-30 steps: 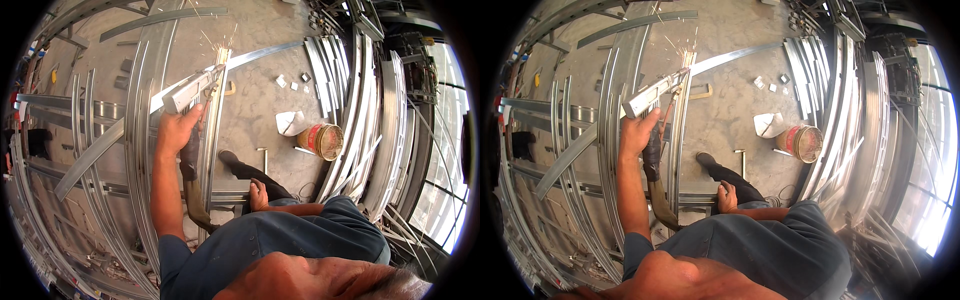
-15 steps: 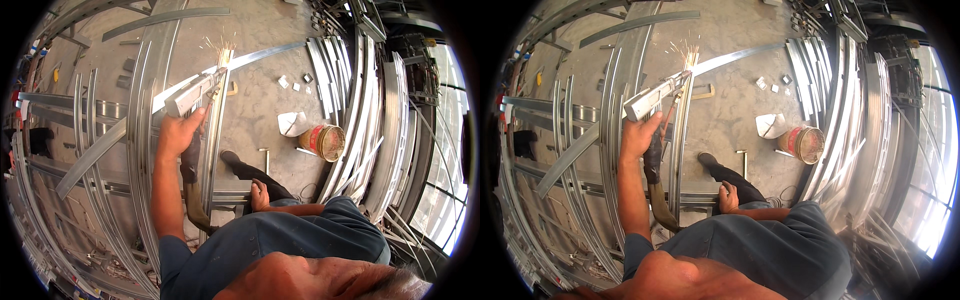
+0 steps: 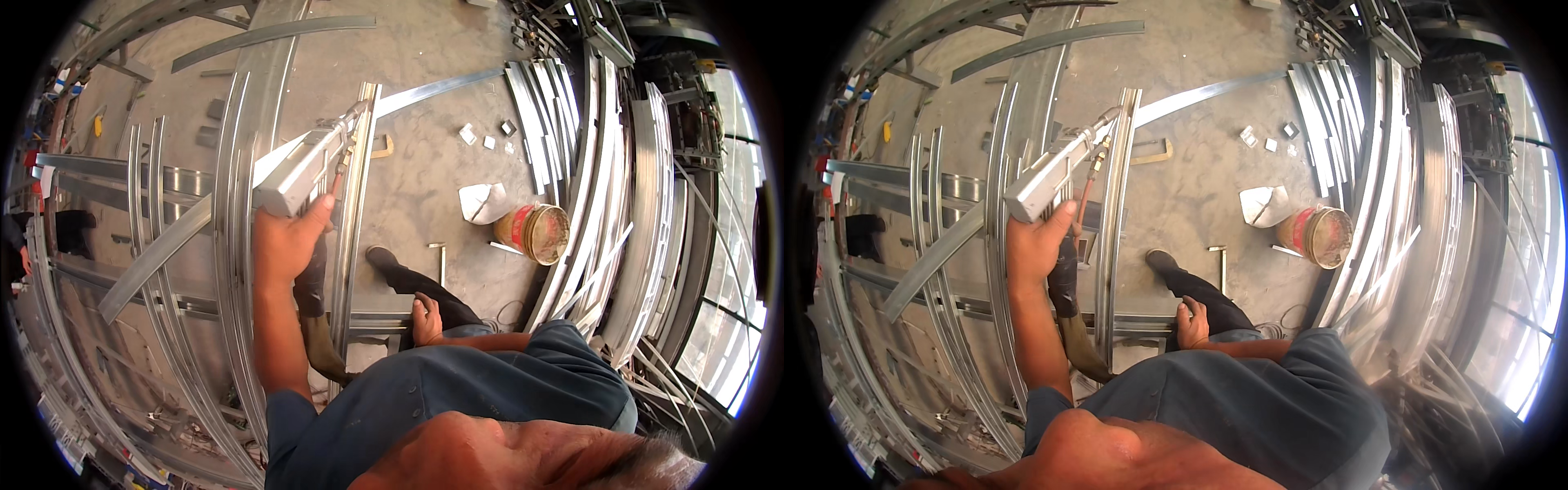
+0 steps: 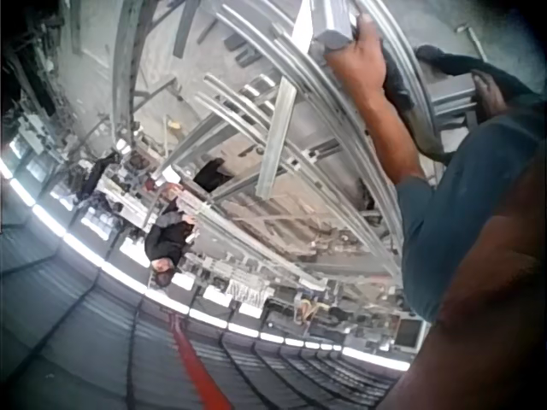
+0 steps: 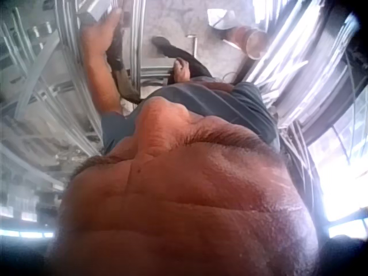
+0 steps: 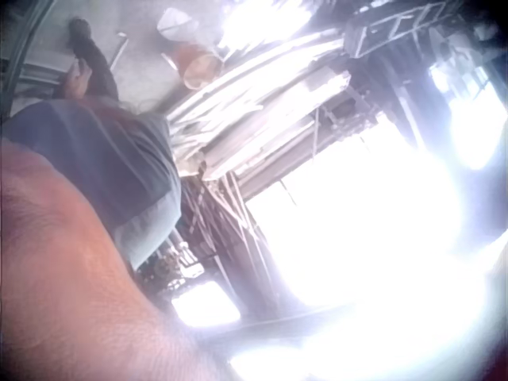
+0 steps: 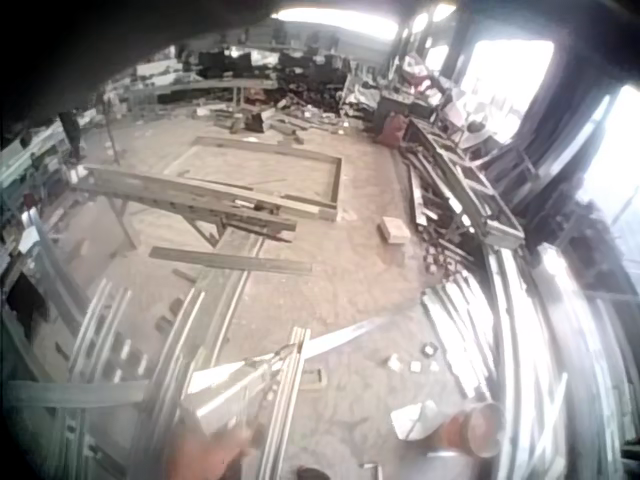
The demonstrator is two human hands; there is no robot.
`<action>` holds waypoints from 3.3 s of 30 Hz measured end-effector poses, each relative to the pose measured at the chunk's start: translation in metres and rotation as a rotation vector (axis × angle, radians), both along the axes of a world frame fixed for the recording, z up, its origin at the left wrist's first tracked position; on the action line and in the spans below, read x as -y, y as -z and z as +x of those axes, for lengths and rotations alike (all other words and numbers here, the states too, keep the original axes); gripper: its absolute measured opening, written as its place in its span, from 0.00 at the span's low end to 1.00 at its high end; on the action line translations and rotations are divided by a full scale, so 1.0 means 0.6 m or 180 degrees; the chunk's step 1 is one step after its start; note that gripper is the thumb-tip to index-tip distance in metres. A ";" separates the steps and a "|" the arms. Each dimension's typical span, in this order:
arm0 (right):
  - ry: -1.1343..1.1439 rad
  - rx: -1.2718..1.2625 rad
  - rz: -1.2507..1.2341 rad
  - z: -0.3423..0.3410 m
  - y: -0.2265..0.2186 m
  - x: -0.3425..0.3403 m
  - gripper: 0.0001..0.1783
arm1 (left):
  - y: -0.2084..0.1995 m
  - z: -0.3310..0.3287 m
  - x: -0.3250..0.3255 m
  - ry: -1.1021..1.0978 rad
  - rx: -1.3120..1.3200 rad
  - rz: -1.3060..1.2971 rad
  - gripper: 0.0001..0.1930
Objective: The person welds metal frame components using a handheld welding tool, creating bright sparks along the seams. They reposition the frame pieces and continue welding different sections, then lift and move the assembled frame at the end.
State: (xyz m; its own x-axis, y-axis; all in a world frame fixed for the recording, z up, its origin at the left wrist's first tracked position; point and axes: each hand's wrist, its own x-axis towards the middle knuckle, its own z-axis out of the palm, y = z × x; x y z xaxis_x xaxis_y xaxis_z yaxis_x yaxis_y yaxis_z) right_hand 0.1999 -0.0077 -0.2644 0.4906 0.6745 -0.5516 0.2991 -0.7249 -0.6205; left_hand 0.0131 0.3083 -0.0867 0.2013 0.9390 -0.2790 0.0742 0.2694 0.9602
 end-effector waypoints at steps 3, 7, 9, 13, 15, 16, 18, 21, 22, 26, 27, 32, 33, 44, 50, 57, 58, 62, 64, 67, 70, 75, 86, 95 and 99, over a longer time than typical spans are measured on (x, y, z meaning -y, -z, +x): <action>-0.0038 0.0039 0.0019 -0.001 0.006 0.002 0.28 | -0.016 0.023 0.017 0.0103 -0.1128 0.0221 0.26; 0.0002 0.0033 -0.0023 -0.001 0.005 -0.001 0.28 | -0.001 0.074 0.031 0.0339 -0.2090 0.1067 0.37; -0.0006 0.0019 0.0022 -0.001 0.003 -0.001 0.28 | -0.001 0.100 0.034 0.0473 -0.2398 0.1190 0.39; -0.0099 -0.0027 0.0068 0.005 0.003 -0.002 0.28 | 0.005 0.136 0.026 0.0511 -0.2516 0.1136 0.38; -0.0026 -0.0054 0.0050 0.001 -0.001 -0.003 0.26 | 0.012 0.148 0.026 0.0638 -0.2673 0.1095 0.40; 0.0009 -0.0066 0.0039 0.001 -0.001 -0.002 0.26 | 0.014 0.152 0.025 0.0684 -0.2758 0.1060 0.41; -0.0055 -0.0056 0.0063 0.005 0.000 -0.003 0.27 | 0.016 0.160 0.025 0.0734 -0.2884 0.1024 0.42; -0.0074 -0.0069 0.0066 0.005 -0.001 -0.004 0.27 | 0.016 0.169 0.025 0.0758 -0.2976 0.1032 0.42; -0.0063 -0.0074 0.0066 0.005 -0.002 -0.004 0.27 | 0.013 0.172 0.024 0.0766 -0.2983 0.1045 0.42; -0.0080 -0.0078 0.0087 0.005 -0.004 -0.006 0.27 | 0.010 0.175 0.023 0.0787 -0.2999 0.1071 0.41; -0.0096 -0.0083 0.0098 0.006 -0.004 -0.006 0.27 | 0.009 0.174 0.022 0.0783 -0.3030 0.1053 0.41; -0.0140 -0.0060 0.0105 0.007 0.001 -0.002 0.27 | 0.007 0.177 0.017 0.0763 -0.3020 0.1032 0.41; -0.0149 -0.0047 0.0091 0.007 0.003 -0.001 0.26 | 0.006 0.178 0.017 0.0765 -0.3011 0.1013 0.41; -0.0095 -0.0109 0.0096 0.007 -0.001 -0.003 0.27 | 0.000 0.181 0.014 0.0888 -0.3026 0.0846 0.42; -0.0136 -0.0104 0.0067 0.008 -0.003 -0.005 0.28 | -0.003 0.180 0.015 0.0871 -0.3054 0.0816 0.42; -0.0133 -0.0125 0.0043 0.008 -0.006 -0.006 0.28 | -0.004 0.182 0.018 0.0876 -0.3080 0.0779 0.43; -0.0139 -0.0129 0.0057 0.009 -0.006 -0.006 0.28 | -0.006 0.182 0.019 0.0886 -0.3090 0.0765 0.43; -0.0162 -0.0091 0.0077 0.008 -0.002 -0.004 0.27 | -0.009 0.181 0.022 0.0876 -0.3101 0.0760 0.44; -0.0164 -0.0055 0.0033 0.007 -0.002 -0.004 0.26 | -0.009 0.181 0.023 0.0888 -0.3100 0.0765 0.44; -0.0161 -0.0082 0.0033 0.009 -0.006 -0.005 0.26 | -0.005 0.181 0.026 0.0886 -0.3092 0.0799 0.44; -0.0189 -0.0099 0.0032 0.009 -0.004 -0.005 0.27 | -0.007 0.180 0.027 0.0874 -0.3099 0.0775 0.44; -0.0168 -0.0113 0.0050 0.009 -0.004 -0.004 0.27 | -0.006 0.181 0.030 0.0866 -0.3085 0.0766 0.44; -0.0144 -0.0107 0.0085 0.009 0.001 -0.003 0.27 | 0.000 0.176 0.036 0.0671 -0.2951 0.0948 0.41; -0.0121 -0.0094 0.0087 0.009 -0.002 -0.006 0.28 | -0.053 0.149 0.119 0.0608 -0.2403 0.1048 0.41; -0.0153 -0.0066 0.0109 0.010 0.002 0.000 0.28 | -0.037 0.115 0.199 0.0236 -0.2392 0.1187 0.40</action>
